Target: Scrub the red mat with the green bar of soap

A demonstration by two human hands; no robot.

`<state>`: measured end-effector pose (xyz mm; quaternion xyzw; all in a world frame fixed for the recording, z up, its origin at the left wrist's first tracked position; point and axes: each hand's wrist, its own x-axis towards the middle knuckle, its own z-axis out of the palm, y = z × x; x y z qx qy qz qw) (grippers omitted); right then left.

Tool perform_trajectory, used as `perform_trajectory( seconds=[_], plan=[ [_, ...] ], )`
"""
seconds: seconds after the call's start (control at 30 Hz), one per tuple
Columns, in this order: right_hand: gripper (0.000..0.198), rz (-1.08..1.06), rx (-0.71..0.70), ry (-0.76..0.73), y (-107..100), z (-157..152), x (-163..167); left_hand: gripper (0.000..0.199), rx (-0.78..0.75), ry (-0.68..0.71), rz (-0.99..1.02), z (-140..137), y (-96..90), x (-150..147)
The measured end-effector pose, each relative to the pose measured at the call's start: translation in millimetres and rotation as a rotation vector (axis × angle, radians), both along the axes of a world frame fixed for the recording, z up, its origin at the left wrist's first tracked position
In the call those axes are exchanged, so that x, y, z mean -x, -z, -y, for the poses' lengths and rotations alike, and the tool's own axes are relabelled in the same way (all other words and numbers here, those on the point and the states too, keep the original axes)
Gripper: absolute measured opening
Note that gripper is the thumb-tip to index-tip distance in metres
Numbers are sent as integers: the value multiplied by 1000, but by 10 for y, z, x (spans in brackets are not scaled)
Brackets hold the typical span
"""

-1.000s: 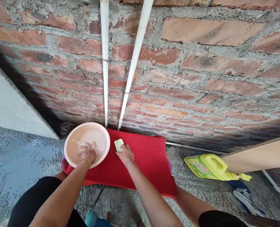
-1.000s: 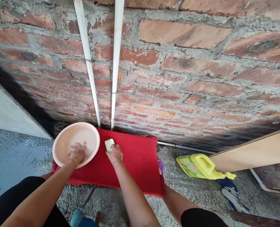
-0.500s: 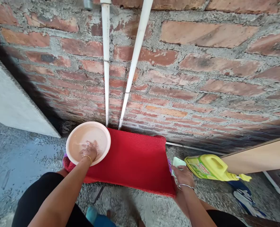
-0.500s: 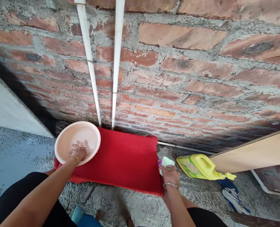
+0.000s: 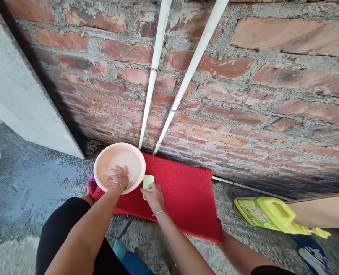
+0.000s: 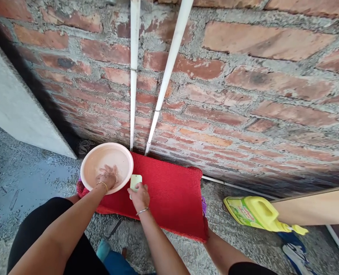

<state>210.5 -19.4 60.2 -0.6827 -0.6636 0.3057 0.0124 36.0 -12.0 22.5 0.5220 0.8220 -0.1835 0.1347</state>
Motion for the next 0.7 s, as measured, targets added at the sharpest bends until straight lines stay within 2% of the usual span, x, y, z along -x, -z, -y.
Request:
perform_trajectory(
  seconds=[0.13,0.27,0.4,0.7],
  plan=[
    [31,34,69,-91,44,11,217,67,60,-16,-12,-28,-31,-5],
    [31,100,64,-128,32,-47,-46,69,46,-11,-18,-17,-31,-14],
    [29,187,73,-18,-37,-152,-677,69,15,5,-29,14,0,-16],
    [28,342,100,292,-70,-325,-2605,67,58,7,-59,-11,9,3]
  ],
)
